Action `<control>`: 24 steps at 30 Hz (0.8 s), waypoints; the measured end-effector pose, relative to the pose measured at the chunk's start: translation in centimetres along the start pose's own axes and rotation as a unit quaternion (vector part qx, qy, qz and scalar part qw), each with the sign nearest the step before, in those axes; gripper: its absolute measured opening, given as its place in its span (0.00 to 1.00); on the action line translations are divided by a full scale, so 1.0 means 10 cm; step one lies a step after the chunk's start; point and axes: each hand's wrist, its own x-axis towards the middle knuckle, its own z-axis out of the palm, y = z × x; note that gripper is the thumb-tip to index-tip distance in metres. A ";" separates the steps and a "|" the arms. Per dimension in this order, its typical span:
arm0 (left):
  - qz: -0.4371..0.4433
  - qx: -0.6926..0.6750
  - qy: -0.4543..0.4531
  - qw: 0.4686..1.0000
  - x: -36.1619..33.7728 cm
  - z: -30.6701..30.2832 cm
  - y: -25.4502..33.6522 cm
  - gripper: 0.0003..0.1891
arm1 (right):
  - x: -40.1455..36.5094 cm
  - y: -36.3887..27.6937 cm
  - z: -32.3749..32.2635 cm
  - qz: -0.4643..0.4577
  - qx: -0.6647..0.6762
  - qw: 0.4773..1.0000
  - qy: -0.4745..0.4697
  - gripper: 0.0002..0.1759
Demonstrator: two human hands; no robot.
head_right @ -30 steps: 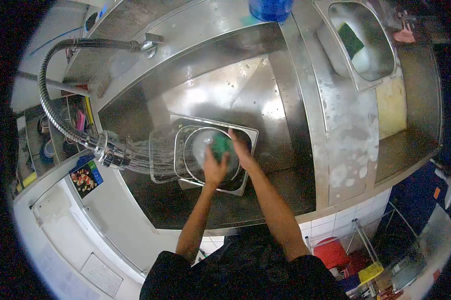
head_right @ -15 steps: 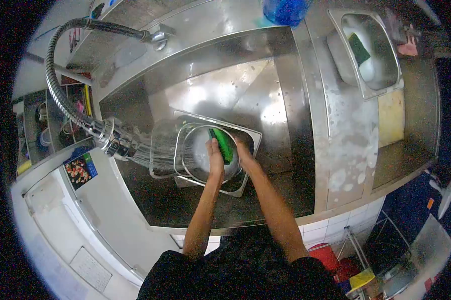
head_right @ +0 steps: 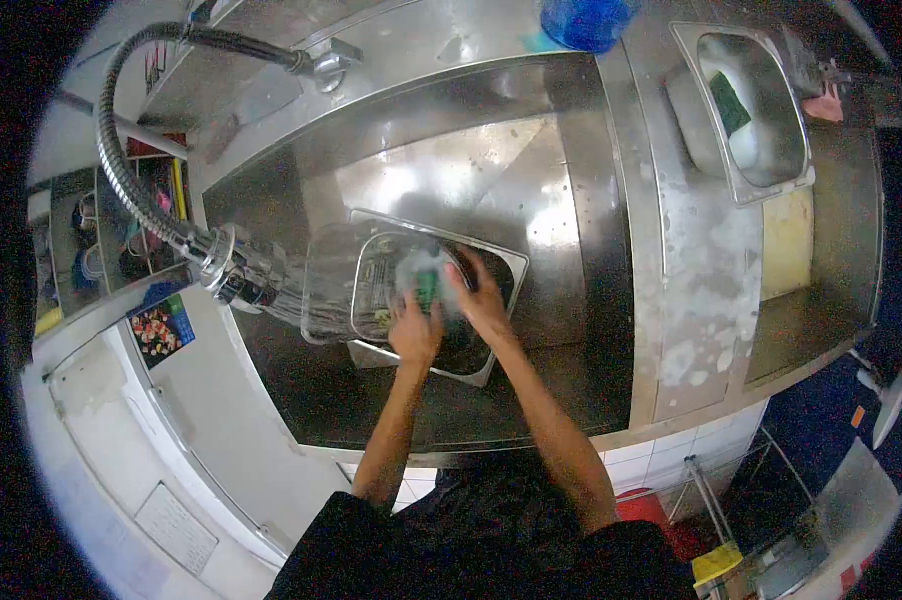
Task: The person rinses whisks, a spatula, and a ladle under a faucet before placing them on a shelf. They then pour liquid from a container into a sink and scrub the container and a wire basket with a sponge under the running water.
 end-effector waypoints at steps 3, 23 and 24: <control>-0.083 0.025 -0.214 0.973 -0.25 -0.01 -0.15 0.27 | 0.07 0.09 -0.05 0.037 -0.004 0.999 -0.021 0.33; -0.169 -0.628 -0.188 0.736 0.03 0.20 0.10 0.33 | -0.03 0.00 0.06 -0.118 -0.122 0.985 0.021 0.20; -0.172 -0.627 -0.190 0.736 -0.03 0.16 0.10 0.33 | 0.02 0.02 0.06 -0.094 -0.094 0.990 0.049 0.20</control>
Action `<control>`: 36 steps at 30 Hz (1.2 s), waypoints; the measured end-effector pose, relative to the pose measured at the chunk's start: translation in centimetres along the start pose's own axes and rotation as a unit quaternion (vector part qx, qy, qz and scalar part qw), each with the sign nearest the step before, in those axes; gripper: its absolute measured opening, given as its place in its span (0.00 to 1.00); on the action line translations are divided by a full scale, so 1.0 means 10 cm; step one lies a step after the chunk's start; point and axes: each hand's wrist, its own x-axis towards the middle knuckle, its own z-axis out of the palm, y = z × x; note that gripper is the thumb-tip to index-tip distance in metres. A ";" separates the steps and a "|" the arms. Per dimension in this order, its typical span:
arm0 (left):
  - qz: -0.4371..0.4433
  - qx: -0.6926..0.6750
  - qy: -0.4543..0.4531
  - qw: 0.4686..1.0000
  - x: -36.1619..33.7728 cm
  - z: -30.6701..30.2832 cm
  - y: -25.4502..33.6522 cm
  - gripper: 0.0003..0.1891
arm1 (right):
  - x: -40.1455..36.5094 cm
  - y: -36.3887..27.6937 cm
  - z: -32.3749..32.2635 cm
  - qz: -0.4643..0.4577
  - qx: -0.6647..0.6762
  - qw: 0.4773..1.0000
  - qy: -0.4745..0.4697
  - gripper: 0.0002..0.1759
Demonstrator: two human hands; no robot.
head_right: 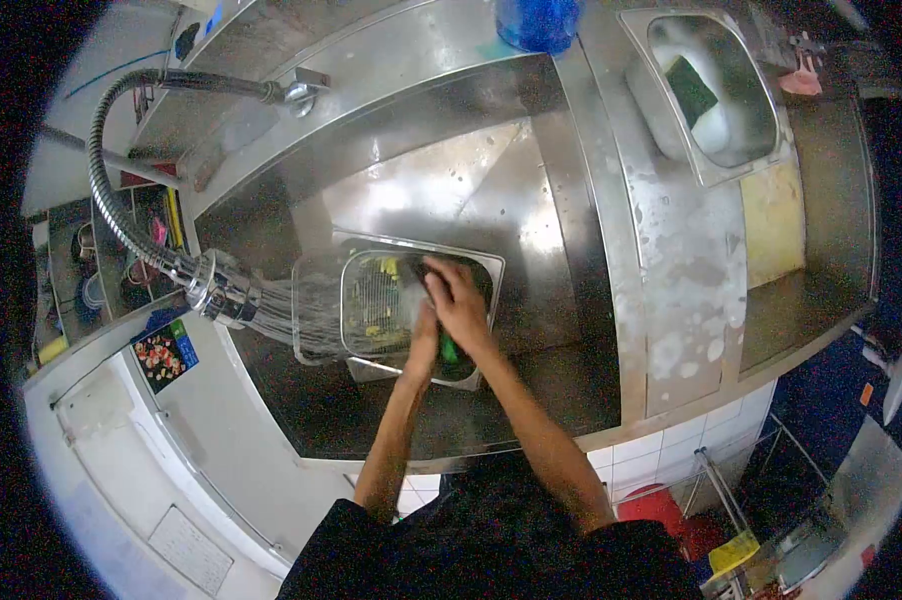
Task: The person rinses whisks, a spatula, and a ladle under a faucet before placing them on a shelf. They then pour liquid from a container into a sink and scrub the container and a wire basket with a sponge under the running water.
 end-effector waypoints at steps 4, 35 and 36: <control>0.184 0.428 -0.051 0.883 0.15 -0.13 0.03 0.24 | 0.22 0.12 0.01 0.126 -0.003 0.991 -0.055 0.20; -0.006 0.061 0.144 0.988 -0.72 -1.06 0.68 0.43 | 0.51 -0.18 -0.13 0.337 0.257 0.901 -0.088 0.37; -0.048 0.083 0.140 0.985 -0.57 -1.28 0.50 0.42 | 0.53 -0.30 -0.16 0.337 0.255 0.902 -0.090 0.37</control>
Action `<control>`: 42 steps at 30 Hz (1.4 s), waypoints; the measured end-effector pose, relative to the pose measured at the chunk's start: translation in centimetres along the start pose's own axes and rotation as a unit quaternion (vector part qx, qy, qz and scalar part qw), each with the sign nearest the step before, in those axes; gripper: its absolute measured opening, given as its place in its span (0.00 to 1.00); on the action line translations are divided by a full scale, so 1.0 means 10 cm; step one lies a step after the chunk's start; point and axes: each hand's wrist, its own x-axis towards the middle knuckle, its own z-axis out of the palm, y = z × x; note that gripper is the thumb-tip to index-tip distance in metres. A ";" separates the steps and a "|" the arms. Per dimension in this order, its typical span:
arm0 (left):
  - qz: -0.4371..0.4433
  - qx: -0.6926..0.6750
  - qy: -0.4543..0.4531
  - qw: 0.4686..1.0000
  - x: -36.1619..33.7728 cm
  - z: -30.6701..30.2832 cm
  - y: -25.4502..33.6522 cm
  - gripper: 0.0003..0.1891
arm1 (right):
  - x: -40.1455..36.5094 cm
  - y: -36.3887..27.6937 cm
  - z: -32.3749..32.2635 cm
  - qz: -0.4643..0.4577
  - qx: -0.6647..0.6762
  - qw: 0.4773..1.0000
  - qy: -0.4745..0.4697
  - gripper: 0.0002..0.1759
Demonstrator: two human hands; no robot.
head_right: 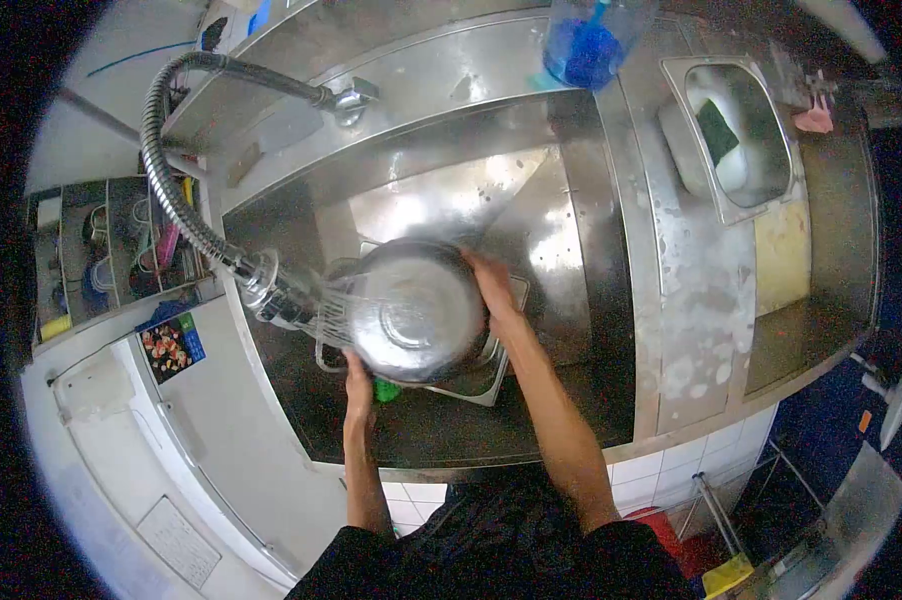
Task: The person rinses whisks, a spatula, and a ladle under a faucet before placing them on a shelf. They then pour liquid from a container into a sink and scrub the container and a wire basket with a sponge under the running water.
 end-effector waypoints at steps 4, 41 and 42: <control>0.199 0.008 0.149 0.969 -0.22 0.42 0.14 0.29 | 0.09 -0.07 0.03 -0.058 -0.007 0.985 0.161 0.35; 0.299 0.338 0.069 0.890 -0.08 0.21 0.40 0.24 | -0.22 -0.53 -0.20 -0.531 -0.462 0.614 0.358 0.11; 0.348 0.318 0.048 0.881 -0.17 0.26 0.37 0.23 | -0.34 -0.35 -0.13 -0.487 -0.430 0.696 0.305 0.11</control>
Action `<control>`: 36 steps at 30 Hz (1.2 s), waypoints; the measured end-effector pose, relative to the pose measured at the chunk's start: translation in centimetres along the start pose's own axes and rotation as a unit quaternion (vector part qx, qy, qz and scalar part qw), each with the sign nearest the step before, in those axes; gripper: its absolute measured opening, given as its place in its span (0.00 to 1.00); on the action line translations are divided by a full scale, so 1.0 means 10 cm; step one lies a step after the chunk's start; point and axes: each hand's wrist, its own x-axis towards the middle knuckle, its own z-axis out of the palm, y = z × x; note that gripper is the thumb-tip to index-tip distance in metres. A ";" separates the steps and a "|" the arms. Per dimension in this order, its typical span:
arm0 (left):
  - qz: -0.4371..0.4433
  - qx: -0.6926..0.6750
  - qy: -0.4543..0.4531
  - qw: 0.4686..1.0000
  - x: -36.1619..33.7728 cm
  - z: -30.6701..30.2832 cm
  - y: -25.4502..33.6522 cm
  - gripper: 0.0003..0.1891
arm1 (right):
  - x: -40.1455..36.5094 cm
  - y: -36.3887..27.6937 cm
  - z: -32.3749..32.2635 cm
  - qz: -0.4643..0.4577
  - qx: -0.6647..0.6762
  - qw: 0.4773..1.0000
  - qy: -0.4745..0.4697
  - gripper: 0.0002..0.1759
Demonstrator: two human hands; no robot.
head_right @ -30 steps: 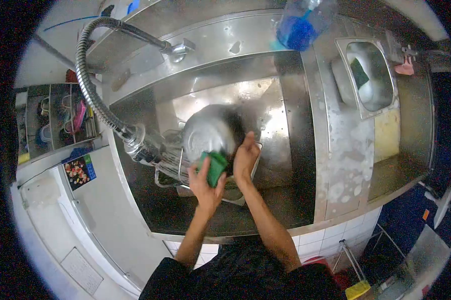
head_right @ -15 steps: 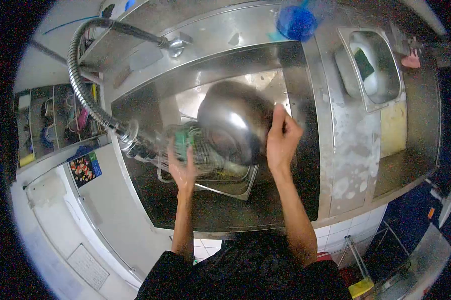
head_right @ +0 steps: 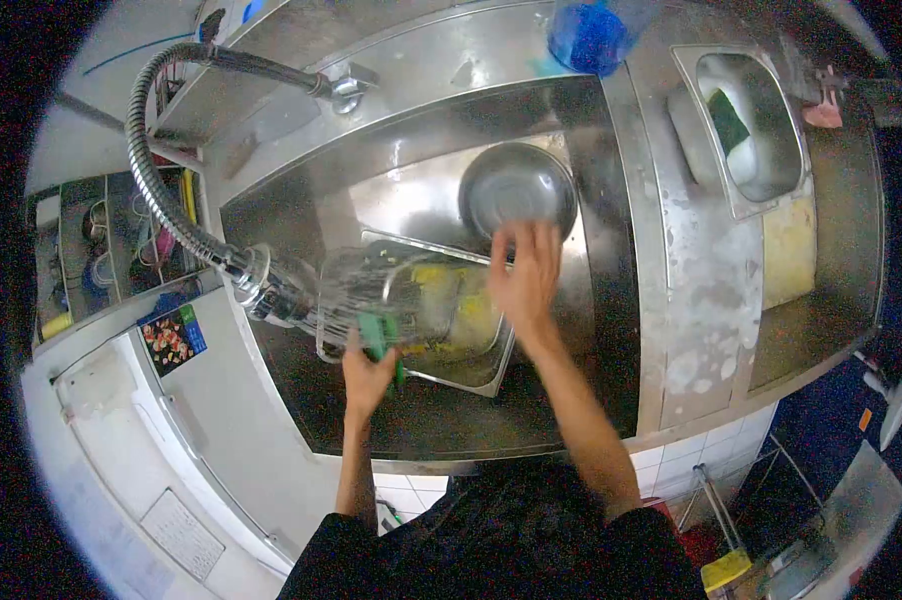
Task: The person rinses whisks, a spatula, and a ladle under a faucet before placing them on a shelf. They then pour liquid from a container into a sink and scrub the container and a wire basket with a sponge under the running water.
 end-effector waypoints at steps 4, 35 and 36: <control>-0.175 -0.221 -0.188 0.941 -0.37 -0.12 0.76 0.25 | -0.61 -0.55 -0.24 0.312 0.227 0.860 -0.334 0.14; -0.047 -0.086 0.141 0.985 -0.21 -0.80 0.33 0.25 | -0.82 0.06 -0.34 0.302 0.100 0.948 -0.007 0.31; -0.007 0.009 0.098 0.995 -0.13 -0.88 0.20 0.25 | -0.82 0.08 -0.36 0.302 0.102 0.948 -0.006 0.31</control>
